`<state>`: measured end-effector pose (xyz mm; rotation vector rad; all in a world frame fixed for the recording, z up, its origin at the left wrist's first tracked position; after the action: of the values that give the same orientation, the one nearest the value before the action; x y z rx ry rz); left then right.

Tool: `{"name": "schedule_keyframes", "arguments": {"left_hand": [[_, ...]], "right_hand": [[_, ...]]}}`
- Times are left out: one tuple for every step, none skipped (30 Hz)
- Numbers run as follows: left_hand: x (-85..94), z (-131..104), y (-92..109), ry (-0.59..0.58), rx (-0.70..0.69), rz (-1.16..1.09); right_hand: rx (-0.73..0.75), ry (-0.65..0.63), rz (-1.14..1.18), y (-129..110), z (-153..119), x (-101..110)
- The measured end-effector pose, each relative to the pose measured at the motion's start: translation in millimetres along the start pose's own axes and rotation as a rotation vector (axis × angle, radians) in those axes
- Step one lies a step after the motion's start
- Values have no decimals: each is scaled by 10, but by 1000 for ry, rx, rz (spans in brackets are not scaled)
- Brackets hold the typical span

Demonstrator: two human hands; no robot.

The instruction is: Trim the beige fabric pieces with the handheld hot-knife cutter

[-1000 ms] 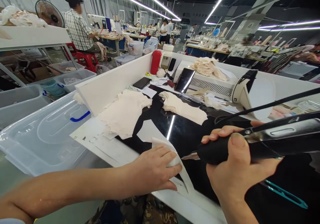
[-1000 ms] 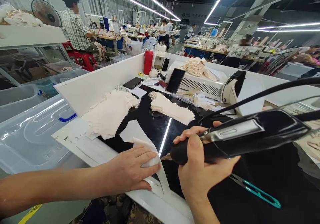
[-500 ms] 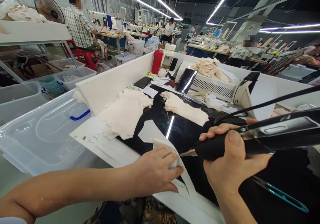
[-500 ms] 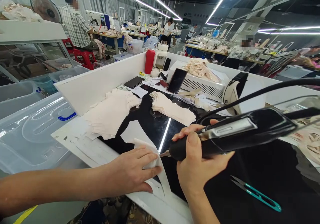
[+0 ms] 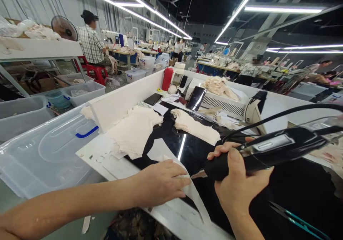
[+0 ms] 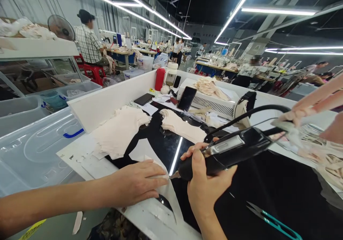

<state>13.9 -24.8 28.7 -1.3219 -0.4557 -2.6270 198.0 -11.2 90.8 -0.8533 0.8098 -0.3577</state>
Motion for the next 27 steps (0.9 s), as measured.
{"name": "schedule_keyframes", "arguments": {"left_hand": [[27,-5,-65,-3,5,6],[50,-12,-123,-14,2,14],[72,-20,-170,-28,-5,21],[92,-28,-206,-44,-14,27],[109,-35,-229,-59,-22,37],[123,-38,-241,-72,-26,51],[127,-39,-242,-88,-25,72],[119,-35,-234,-105,-22,101],[97,-28,-220,-125,-17,137],[62,-15,-202,-146,-11,175],[17,2,-186,-163,0,217],[-37,23,-175,-180,19,260],[-100,46,-164,-199,40,299],[-165,71,-153,-218,60,335],[-224,98,-136,-232,77,365],[-273,126,-112,-241,89,388],[-307,155,-84,-246,100,404],[-324,183,-54,-249,111,413],[-322,209,-30,-252,130,417],[-306,229,-15,-258,157,416],[-284,244,-4,-274,182,407],[-256,253,3,-292,205,395],[-227,259,9,-307,219,381],[-199,262,13,-318,227,368],[-177,261,15,-324,229,358],[-161,258,15,-324,226,353],[-153,252,14,-317,217,356]], "right_hand": [[3,-1,-3,22,9,16],[5,-2,-10,46,24,36],[6,-3,-21,70,48,57],[4,-6,-39,93,79,79],[2,-9,-61,109,119,100],[3,-14,-85,116,166,120],[12,-19,-113,107,218,139],[33,-22,-141,83,274,156],[56,-27,-171,49,328,171],[77,-34,-198,11,378,181],[92,-44,-220,-27,420,188],[98,-59,-235,-61,450,191],[99,-73,-240,-91,467,193],[95,-86,-238,-117,470,197],[97,-90,-228,-146,461,205],[102,-87,-214,-176,441,217],[107,-78,-194,-206,413,234],[107,-67,-166,-234,380,252],[99,-53,-132,-260,344,270],[85,-40,-94,-286,308,288],[67,-27,-58,-309,272,303],[47,-18,-29,-330,239,314],[32,-11,-8,-352,209,322],[22,-8,2,-370,181,327],[19,-7,8,-386,157,330],[18,-9,13,-395,135,332],[17,-11,19,-395,116,335]]}}
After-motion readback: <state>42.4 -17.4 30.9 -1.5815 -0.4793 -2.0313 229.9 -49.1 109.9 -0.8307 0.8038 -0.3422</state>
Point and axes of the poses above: each hand's wrist, its own z-axis towards the middle knuckle, its own x-axis out of the back of the hand, y = z × x, the point moved 7 cm from there along z, towards the middle knuckle, and after that the axes turned 10 degrees about y, right-handed, at the moved point
